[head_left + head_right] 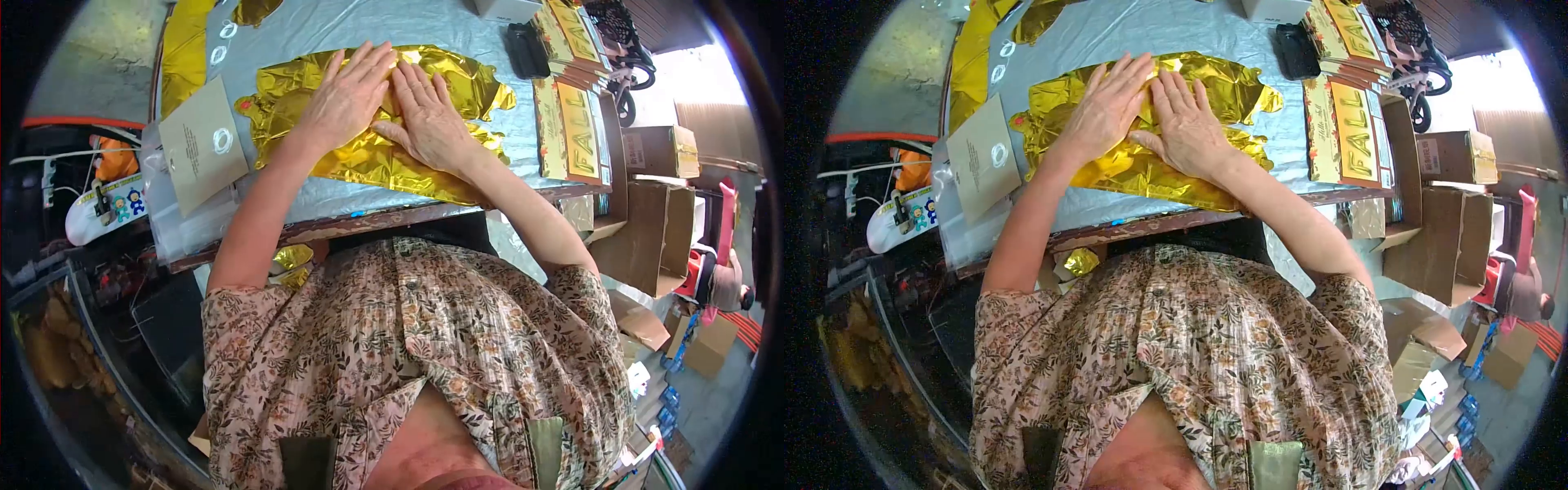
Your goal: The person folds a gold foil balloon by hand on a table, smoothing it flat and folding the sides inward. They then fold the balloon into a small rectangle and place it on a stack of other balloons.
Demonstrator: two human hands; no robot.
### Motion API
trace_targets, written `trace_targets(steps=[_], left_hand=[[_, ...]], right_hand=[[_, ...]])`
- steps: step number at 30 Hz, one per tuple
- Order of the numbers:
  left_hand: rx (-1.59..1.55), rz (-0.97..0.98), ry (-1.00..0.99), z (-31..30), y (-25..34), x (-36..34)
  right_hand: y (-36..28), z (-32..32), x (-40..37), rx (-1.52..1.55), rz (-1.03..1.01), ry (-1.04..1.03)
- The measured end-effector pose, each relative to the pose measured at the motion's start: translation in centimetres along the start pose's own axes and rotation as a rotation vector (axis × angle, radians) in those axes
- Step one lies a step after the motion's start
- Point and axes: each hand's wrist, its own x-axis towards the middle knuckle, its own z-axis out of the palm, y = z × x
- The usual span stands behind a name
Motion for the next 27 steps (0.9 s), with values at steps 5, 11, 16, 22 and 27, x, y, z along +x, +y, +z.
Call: trace_targets(steps=[5, 11, 16, 22, 27], left_hand=[[-0.003, -0.021, -0.039, 1.4, -0.6, -0.5], [-0.006, -0.037, -0.058, 1.1, -0.6, -0.4], [0.009, -0.048, -0.080, 1.1, -0.6, -0.5], [-0.030, -0.044, -0.050, 0.6, -0.4, -0.5], [-0.143, -0.069, -0.030, -0.2, -0.1, -0.8]], right_hand=[[1.1, 0.3, -1.3, -0.091, 0.044, 0.010], [7.5, -2.6, -6.0, -0.190, 0.229, 0.013], [6.9, -6.1, -5.2, -0.281, 0.260, -0.038], [4.0, -2.3, 3.4, -0.082, -0.077, 0.102], [2.3, 0.2, 3.0, -0.054, -0.083, 0.069]])
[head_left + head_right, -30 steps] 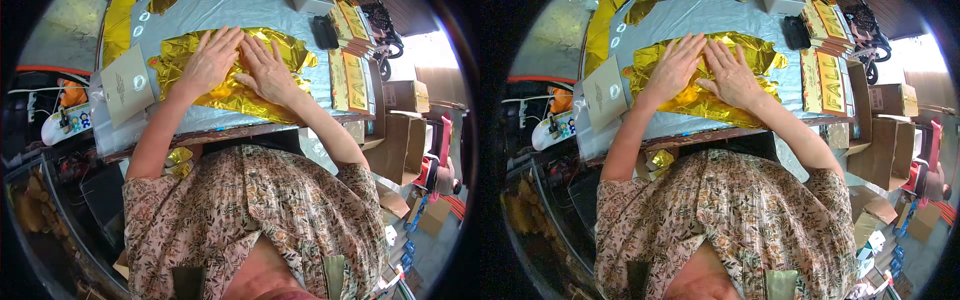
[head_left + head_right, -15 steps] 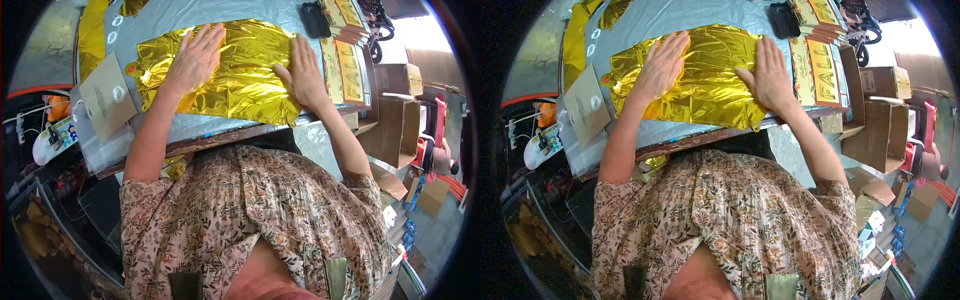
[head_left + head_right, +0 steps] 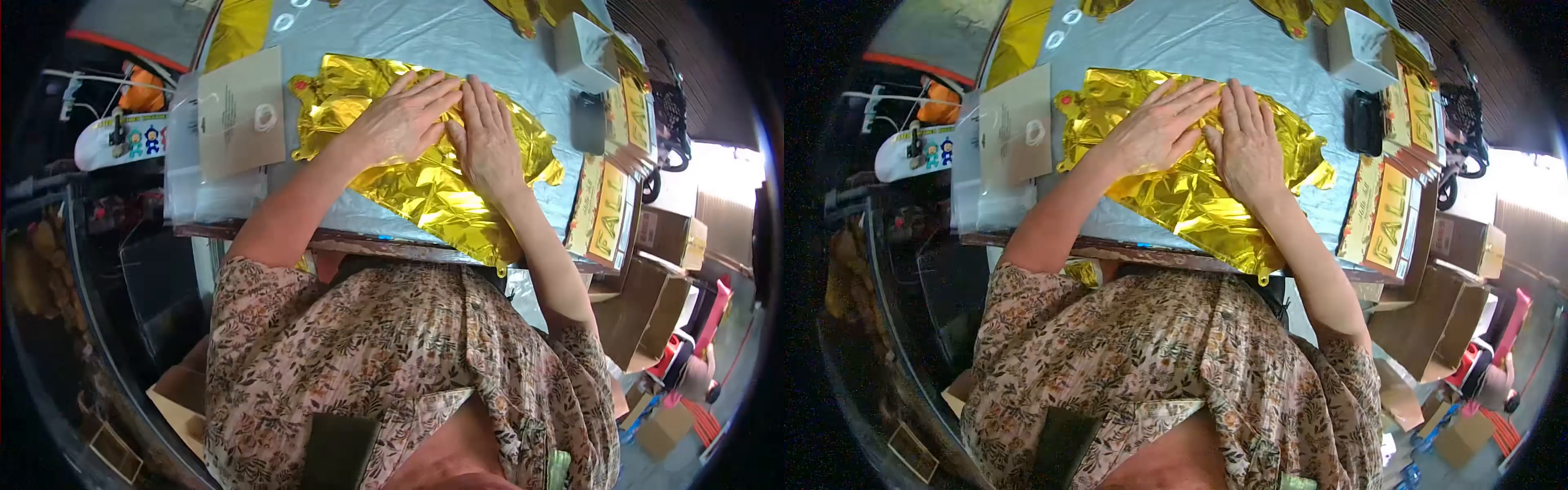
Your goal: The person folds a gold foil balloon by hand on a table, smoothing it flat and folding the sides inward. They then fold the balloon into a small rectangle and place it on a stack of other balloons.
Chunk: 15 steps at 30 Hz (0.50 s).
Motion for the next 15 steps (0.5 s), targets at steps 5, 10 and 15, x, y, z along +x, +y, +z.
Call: trace_targets(steps=[5, 10, 15], left_hand=[[0.011, -0.095, 0.136, -2.2, -1.4, -0.4], [0.099, -0.079, 0.190, -3.3, -4.5, -3.3], [0.003, -0.064, 0.261, -1.6, -6.5, -2.1]], right_hand=[[0.0, 0.1, 0.0, 0.027, 0.017, 0.018], [0.2, 0.3, -0.2, 0.005, 0.010, 0.035], [2.3, 0.6, 1.0, -0.030, -0.015, 0.034]])
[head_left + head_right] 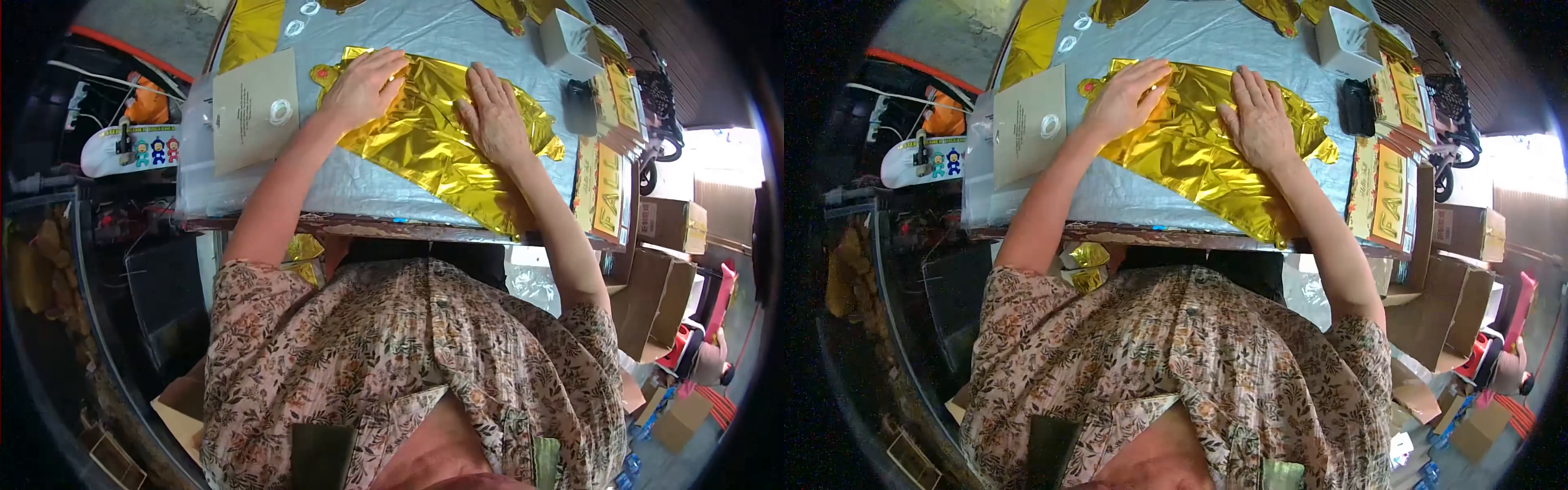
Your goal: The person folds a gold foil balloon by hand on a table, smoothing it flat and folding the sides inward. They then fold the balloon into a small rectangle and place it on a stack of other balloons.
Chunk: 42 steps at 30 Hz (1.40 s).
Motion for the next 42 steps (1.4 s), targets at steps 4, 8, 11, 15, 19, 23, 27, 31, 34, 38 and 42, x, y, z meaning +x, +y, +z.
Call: trace_targets(steps=[4, 8, 11, 15, 19, 23, 27, 31, 34, 38, 42], left_hand=[[0.055, -0.004, 0.025, -0.7, 0.7, 0.4], [0.025, -0.168, 0.139, -6.1, 0.4, -0.7], [0.022, -0.215, -0.069, -9.7, 3.5, -3.0], [-0.089, -0.574, -0.382, -9.6, 8.7, -6.3], [-0.018, -0.503, -0.291, -8.5, 10.6, -8.0], [-0.002, -0.459, -0.021, -7.4, 7.7, -6.8], [0.111, -0.384, -0.001, -5.0, 3.3, -2.7], [0.052, -0.425, -0.160, -4.3, 1.4, 0.7], [-0.012, -0.466, -0.275, -5.9, 1.4, 1.2], [0.016, -0.449, -0.463, -9.3, 2.6, -1.7], [0.026, -0.277, -0.329, -10.7, 1.0, -2.8]], right_hand=[[-0.9, -0.8, -0.2, -0.048, 0.000, -0.015], [-2.0, -2.7, -0.9, -0.027, 0.002, -0.146], [-1.5, -3.8, -1.0, 0.033, 0.028, -0.205], [0.0, -2.8, 0.2, -0.052, 0.016, -0.225], [-0.8, -3.5, 1.6, -0.097, 0.018, -0.250], [-2.7, -5.1, 1.9, -0.042, 0.077, -0.357], [-3.0, -4.7, 1.6, -0.075, 0.105, -0.320], [-2.7, -4.4, 1.3, -0.065, 0.106, -0.277], [-2.7, -4.2, 1.2, -0.053, 0.112, -0.278], [-3.1, -4.4, 0.7, -0.052, 0.155, -0.284], [-3.4, -3.9, 0.0, -0.121, 0.127, -0.203]])
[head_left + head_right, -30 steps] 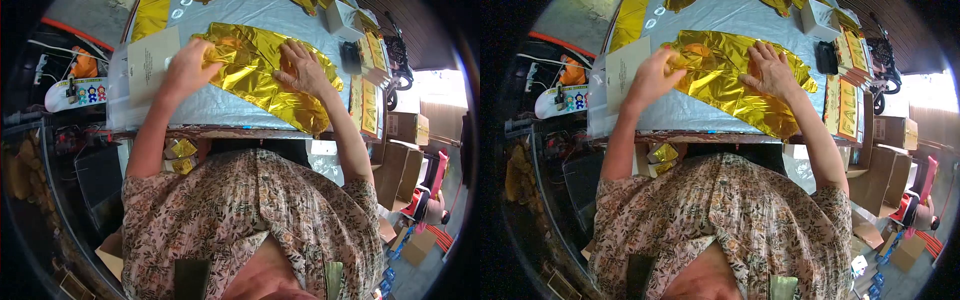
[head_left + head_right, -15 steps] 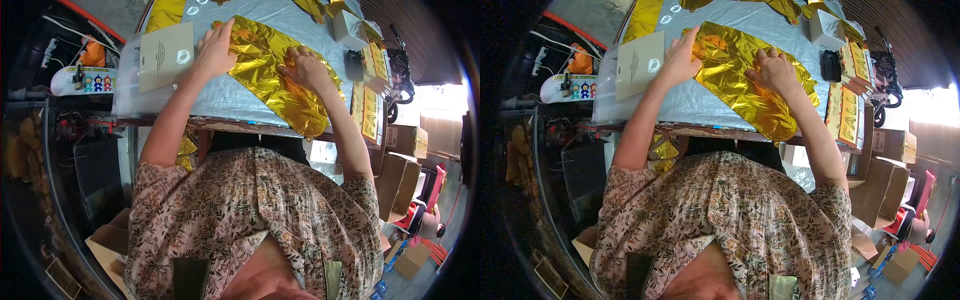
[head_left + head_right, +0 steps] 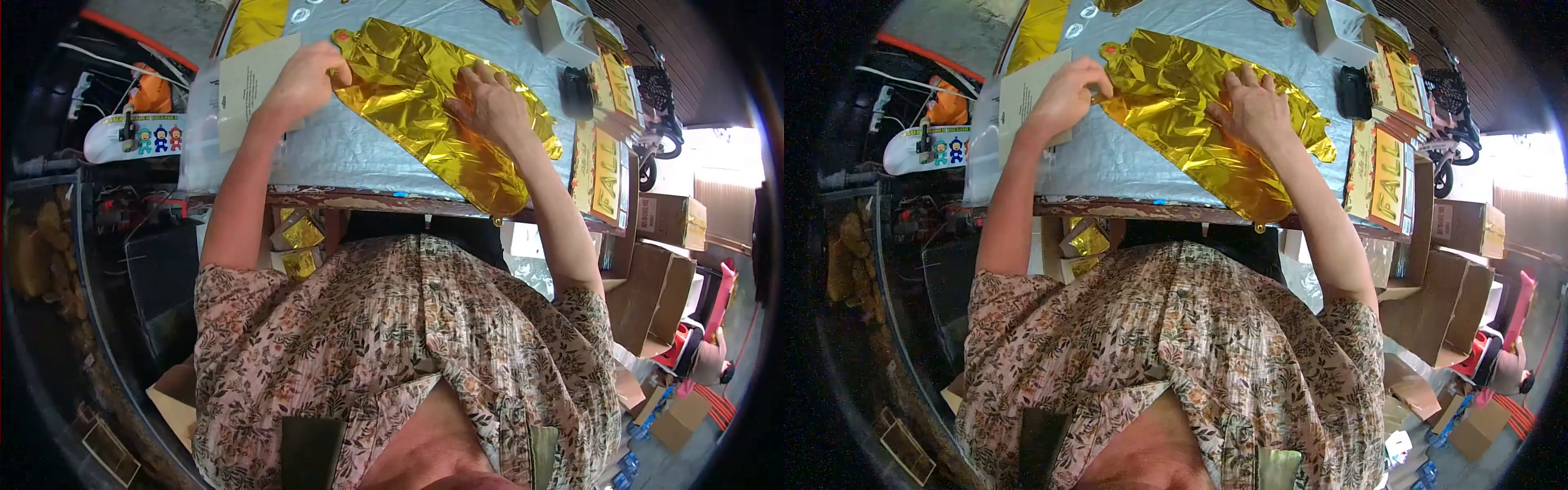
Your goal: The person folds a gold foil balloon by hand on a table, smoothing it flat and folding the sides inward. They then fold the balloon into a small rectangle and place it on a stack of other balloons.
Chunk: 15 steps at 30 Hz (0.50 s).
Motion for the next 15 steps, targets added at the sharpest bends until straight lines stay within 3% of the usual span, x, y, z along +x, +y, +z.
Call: trace_targets(steps=[2, 4, 5, 7, 8, 10, 14, 15], left_hand=[[-0.130, 0.065, 0.061, -0.2, -0.3, 0.6], [0.019, 0.041, 0.249, -1.4, 1.6, 1.7], [0.017, 0.044, 0.245, -1.1, 1.8, 2.3], [0.079, 0.269, 0.313, -0.4, 1.7, 3.4], [0.077, 0.268, 0.310, -0.4, 1.5, 3.2], [-0.450, -0.111, -0.450, -0.9, 1.2, 3.1], [-0.521, -0.241, -0.563, -1.5, 1.9, 2.7], [-0.368, -0.067, -0.339, -1.1, 1.7, 3.1]], right_hand=[[-0.1, -0.5, -0.1, -0.007, 0.012, -0.002], [0.1, -0.9, -0.1, 0.047, 0.003, -0.074], [0.2, -0.7, -0.1, 0.048, 0.009, -0.076], [0.2, -0.2, -0.4, 0.048, 0.011, -0.036], [0.2, 0.0, -0.5, 0.049, 0.013, -0.040], [0.1, 0.2, -0.6, 0.002, 0.023, 0.006], [0.0, 0.2, -0.6, 0.006, 0.030, 0.010], [0.1, 0.2, -0.4, 0.047, 0.041, -0.027]])
